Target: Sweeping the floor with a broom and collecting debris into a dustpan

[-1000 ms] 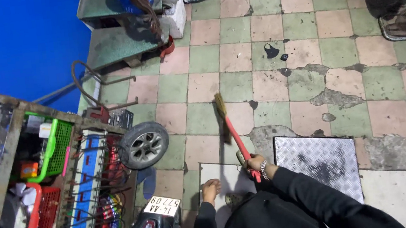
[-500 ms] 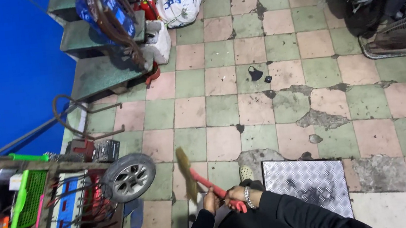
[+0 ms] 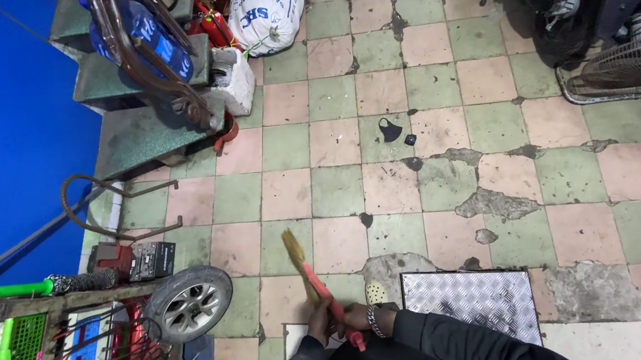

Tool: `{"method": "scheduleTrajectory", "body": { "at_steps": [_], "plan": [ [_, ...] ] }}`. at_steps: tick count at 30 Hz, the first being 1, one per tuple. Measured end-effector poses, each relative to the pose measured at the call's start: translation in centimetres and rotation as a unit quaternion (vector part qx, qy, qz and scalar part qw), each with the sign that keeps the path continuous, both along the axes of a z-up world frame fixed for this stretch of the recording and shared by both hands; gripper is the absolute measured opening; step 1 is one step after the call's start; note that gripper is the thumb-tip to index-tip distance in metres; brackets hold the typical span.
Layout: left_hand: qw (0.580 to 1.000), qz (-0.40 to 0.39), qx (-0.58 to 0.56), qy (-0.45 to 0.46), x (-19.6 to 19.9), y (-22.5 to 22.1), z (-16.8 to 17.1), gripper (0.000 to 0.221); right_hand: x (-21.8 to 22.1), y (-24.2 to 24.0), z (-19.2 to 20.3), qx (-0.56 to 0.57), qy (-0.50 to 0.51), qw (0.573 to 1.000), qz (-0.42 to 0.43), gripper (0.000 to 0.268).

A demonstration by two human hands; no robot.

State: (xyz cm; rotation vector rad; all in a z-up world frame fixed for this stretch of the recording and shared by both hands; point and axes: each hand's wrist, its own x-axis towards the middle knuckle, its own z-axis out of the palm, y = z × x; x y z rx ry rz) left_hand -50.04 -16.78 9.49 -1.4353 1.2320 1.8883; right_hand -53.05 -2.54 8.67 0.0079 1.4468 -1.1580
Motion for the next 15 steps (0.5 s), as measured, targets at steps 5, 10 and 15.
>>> {"method": "scheduleTrajectory", "body": {
  "at_steps": [5,10,15],
  "plan": [
    [0.999,-0.026,-0.017,-0.026,-1.3,0.5,-0.4,0.057,-1.2,0.4,2.0,0.035,-0.013,0.999,0.020,0.032],
    [0.999,0.006,-0.021,-0.027,-1.1,-0.6,-3.2,0.034,-1.1,-0.7,1.4,0.057,-0.031,0.997,0.033,0.034],
    [1.000,-0.005,-0.020,-0.019,0.7,-3.0,-3.1,0.042,0.0,-3.4,1.4,0.046,0.016,0.998,0.047,0.027]
  ]
}}
